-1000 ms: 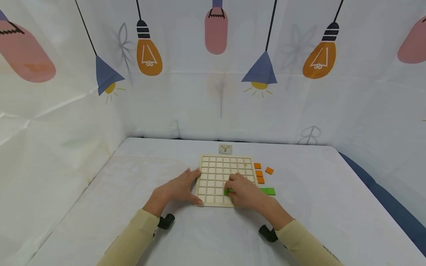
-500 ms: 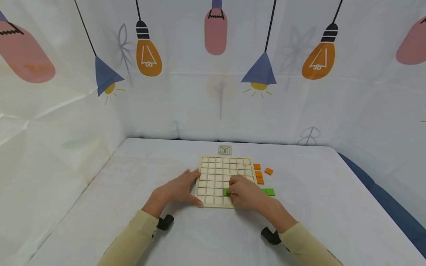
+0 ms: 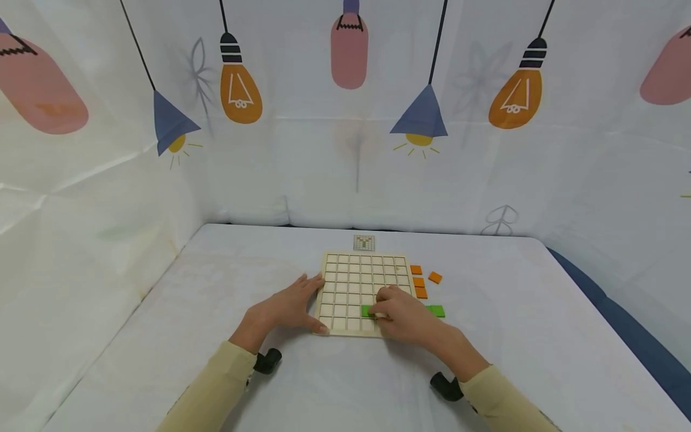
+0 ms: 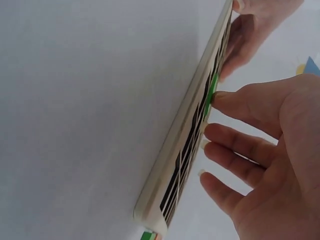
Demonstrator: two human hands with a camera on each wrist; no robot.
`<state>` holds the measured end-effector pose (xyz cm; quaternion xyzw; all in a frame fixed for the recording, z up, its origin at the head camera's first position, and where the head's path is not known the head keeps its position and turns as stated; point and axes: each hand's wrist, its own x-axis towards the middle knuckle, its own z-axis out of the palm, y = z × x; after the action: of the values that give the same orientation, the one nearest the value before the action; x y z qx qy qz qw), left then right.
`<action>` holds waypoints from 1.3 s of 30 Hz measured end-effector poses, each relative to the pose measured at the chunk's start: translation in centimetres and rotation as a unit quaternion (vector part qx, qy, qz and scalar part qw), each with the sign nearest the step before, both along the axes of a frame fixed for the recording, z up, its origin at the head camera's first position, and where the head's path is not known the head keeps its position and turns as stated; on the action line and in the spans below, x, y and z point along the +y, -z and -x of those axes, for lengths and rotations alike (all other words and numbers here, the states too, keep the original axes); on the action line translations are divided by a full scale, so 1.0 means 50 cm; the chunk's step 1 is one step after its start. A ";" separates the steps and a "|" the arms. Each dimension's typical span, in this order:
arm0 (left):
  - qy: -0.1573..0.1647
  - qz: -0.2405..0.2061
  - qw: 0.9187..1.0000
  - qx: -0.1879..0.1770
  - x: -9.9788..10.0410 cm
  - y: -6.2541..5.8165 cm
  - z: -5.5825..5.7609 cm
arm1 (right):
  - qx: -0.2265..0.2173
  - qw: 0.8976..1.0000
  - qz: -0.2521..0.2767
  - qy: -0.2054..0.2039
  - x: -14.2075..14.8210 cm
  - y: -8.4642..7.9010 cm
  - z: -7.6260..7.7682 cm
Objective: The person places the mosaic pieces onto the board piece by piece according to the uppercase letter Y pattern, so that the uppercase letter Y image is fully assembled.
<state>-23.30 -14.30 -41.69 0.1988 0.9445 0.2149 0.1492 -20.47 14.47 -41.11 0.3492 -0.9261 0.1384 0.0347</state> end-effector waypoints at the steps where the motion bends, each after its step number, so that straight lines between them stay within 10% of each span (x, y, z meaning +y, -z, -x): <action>1: 0.000 0.000 1.000 0.000 0.000 0.000 0.000 | 0.004 1.000 0.000 0.000 0.004 -0.001 0.001; 39: 0.007 0.013 1.000 0.006 0.001 0.003 0.005 | -0.025 0.995 -0.015 0.094 0.160 -0.002 0.014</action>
<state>-23.55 -14.25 -41.82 0.2051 0.9466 0.2004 0.1475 -21.15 22.45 -41.00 0.2576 -0.9574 0.1293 0.0191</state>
